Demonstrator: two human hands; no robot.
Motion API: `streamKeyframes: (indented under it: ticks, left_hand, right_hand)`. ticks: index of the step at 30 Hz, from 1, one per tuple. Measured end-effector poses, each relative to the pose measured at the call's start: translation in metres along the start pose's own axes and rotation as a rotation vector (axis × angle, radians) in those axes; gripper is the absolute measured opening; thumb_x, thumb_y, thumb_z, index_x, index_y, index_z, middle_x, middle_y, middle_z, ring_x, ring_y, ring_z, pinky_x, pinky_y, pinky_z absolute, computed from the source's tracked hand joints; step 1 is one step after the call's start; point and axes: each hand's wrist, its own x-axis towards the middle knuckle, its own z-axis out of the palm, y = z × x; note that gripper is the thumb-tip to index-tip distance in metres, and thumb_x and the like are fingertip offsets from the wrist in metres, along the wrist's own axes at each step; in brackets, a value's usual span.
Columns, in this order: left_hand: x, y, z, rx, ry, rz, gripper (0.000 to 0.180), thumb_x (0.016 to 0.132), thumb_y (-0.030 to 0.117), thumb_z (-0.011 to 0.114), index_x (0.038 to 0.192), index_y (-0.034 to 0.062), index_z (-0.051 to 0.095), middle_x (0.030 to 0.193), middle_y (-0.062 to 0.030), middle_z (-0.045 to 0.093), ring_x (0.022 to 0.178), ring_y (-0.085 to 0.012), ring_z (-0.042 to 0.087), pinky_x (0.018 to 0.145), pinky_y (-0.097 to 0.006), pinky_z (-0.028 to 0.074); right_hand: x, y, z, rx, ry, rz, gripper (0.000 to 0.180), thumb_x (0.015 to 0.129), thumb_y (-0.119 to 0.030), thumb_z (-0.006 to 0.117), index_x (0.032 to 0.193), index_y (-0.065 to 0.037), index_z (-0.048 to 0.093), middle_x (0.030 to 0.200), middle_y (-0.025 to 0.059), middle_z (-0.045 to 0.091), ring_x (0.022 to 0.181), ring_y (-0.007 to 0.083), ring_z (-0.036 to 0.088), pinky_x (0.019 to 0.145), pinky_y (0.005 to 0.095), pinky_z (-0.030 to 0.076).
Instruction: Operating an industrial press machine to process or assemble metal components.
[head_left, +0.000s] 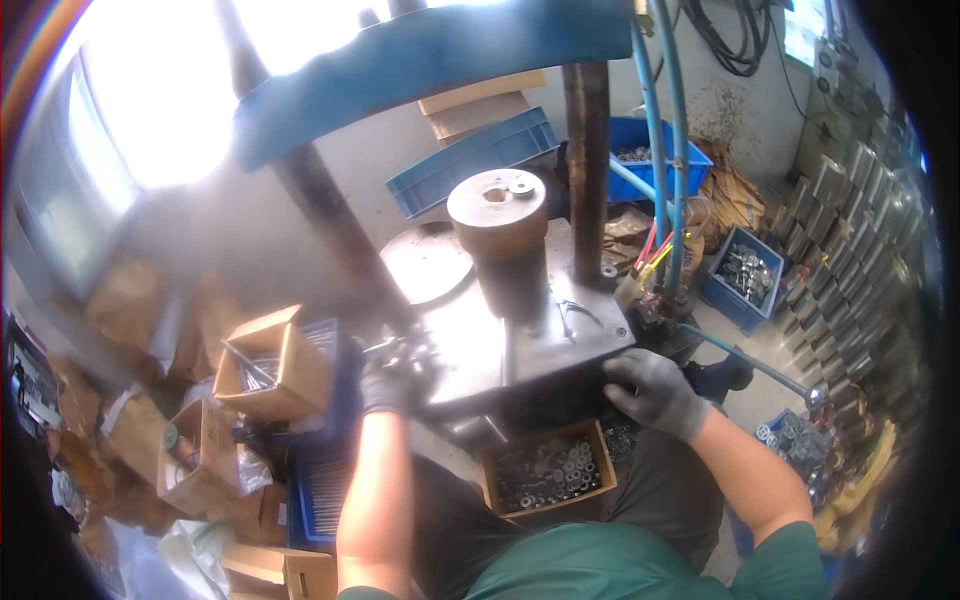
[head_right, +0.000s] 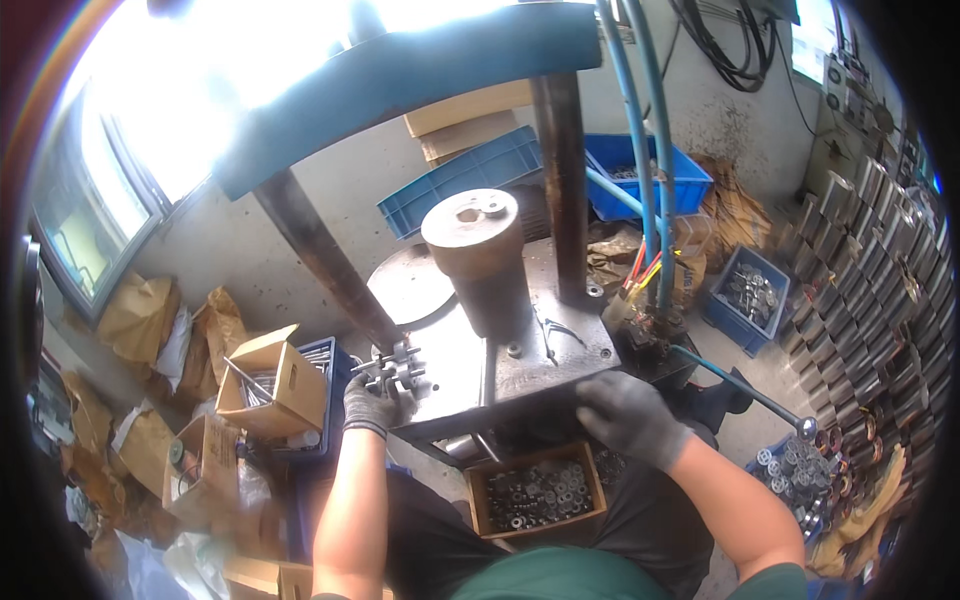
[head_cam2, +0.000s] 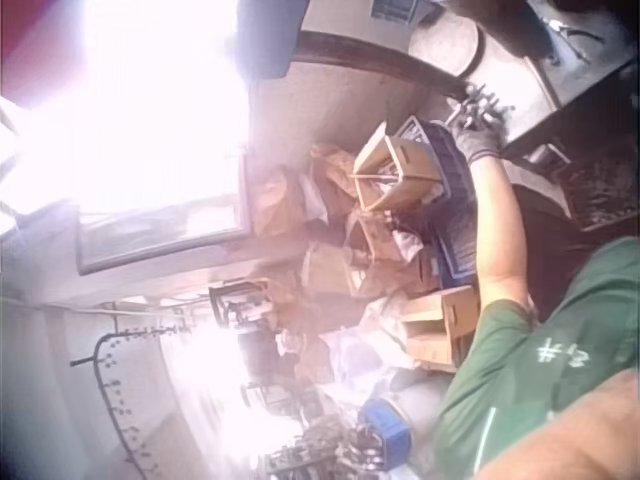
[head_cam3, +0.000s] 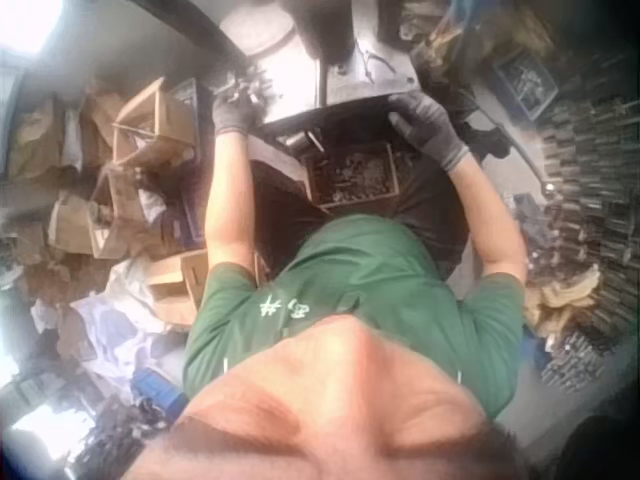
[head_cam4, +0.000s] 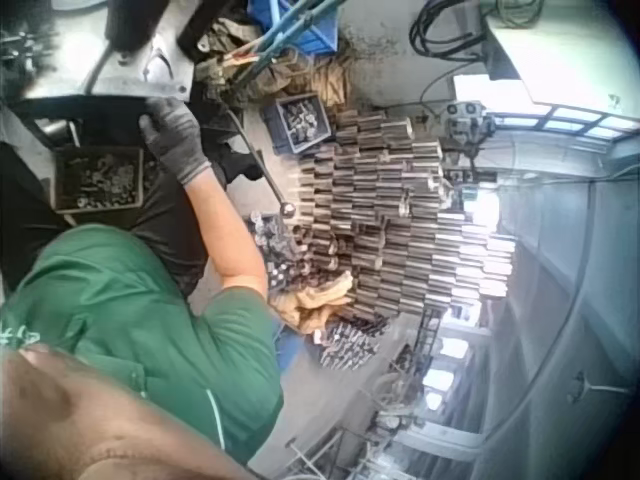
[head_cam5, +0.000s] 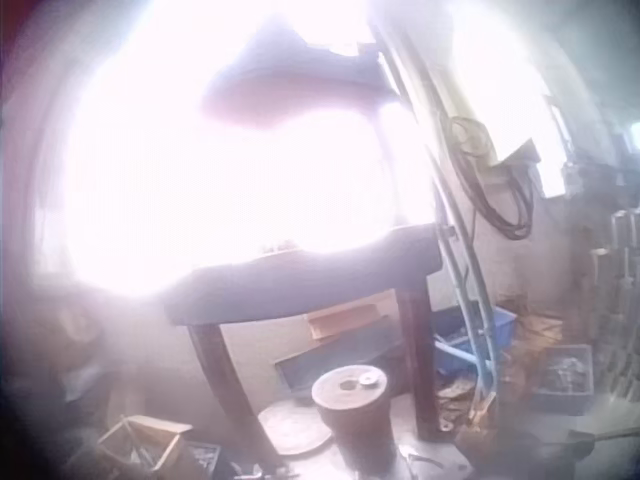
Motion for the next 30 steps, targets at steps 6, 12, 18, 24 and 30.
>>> streamKeyframes:
  ticks: [6,12,18,24,30]
  left_hand:
    - [0.079,-0.006,-0.169,-2.497,-0.225,-0.852,0.028,0.103,0.033,0.061,0.116,0.0085,0.063,0.103,-0.0079,0.070,0.088,-0.0213,0.070,0.070,-0.028,0.058]
    - [0.067,0.011,-0.144,-1.860,0.236,-0.959,0.021,0.107,0.025,0.063,0.117,0.0066,0.064,0.084,-0.0009,0.066,0.066,-0.0073,0.058,0.054,-0.026,0.045]
    - [0.074,0.005,-0.179,-2.524,0.011,-0.845,0.024,0.103,0.022,0.069,0.119,0.0040,0.063,0.080,-0.0047,0.067,0.062,-0.0104,0.061,0.050,-0.023,0.045]
    - [0.105,0.028,-0.184,-2.621,-0.426,-0.840,0.018,0.101,0.012,0.070,0.114,0.0018,0.064,0.076,-0.0080,0.062,0.054,-0.0160,0.055,0.050,-0.035,0.048]
    - [0.096,0.055,-0.149,-1.825,-0.155,-0.532,0.036,0.090,0.019,0.074,0.122,0.0043,0.066,0.085,-0.0093,0.068,0.075,-0.0202,0.067,0.074,-0.037,0.057]
  right_hand:
    - [0.065,0.062,0.074,-0.261,-0.228,0.163,0.040,0.095,-0.030,0.070,0.128,-0.007,0.070,0.119,0.0190,0.071,0.108,0.0370,0.070,0.098,0.0474,0.055]
    - [0.115,0.055,0.123,-0.333,-0.274,0.222,0.028,0.097,-0.032,0.063,0.109,-0.012,0.077,0.096,0.0192,0.077,0.092,0.0382,0.074,0.090,0.0491,0.056]
    - [0.115,0.048,0.113,-0.456,-0.335,0.308,0.026,0.095,-0.034,0.069,0.105,-0.010,0.076,0.104,0.0181,0.074,0.096,0.0356,0.074,0.089,0.0482,0.058]
    - [0.121,0.035,0.061,-0.022,0.327,0.123,0.014,0.084,-0.008,0.078,0.097,-0.006,0.073,0.097,0.0141,0.069,0.078,0.0293,0.069,0.073,0.0379,0.058]
    - [0.191,0.007,0.000,-0.004,0.680,-0.060,0.018,0.084,-0.004,0.080,0.101,-0.004,0.074,0.100,0.0094,0.070,0.077,0.0166,0.068,0.071,0.0322,0.057]
